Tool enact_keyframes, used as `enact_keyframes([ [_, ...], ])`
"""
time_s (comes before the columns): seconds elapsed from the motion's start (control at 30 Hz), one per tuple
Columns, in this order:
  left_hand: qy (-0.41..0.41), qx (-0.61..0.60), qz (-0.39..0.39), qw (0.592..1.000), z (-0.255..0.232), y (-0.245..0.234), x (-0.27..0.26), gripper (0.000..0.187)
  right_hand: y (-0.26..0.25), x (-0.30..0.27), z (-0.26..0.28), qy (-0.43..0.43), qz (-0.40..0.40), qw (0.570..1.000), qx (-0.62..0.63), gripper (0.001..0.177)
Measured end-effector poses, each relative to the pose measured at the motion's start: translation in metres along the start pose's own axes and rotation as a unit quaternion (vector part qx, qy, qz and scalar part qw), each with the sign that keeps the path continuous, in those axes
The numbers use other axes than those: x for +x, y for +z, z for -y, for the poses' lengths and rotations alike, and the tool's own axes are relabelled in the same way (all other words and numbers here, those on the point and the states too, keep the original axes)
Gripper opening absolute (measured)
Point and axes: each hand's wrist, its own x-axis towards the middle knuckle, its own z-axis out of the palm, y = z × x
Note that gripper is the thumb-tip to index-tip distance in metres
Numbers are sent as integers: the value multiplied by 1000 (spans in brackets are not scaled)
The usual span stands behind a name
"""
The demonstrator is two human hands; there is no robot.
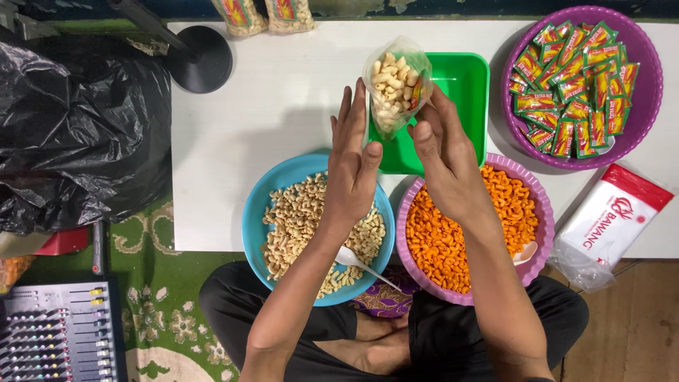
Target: Packaging snacks from bowls into small plastic bags using a spoon
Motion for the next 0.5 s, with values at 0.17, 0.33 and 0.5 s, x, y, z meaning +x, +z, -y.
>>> enact_keyframes([
  [0.17,-17,17,-21,999,-26,-6,-17,78,0,-24,5,-17,-27,998,-54,61],
  [0.33,-95,-5,-89,991,-61,9,-74,92,29,-86,-3,-85,-161,982,-45,59],
  [0.5,-184,-122,-11,975,-92,30,-161,93,77,-171,-20,-22,-167,985,38,74],
])
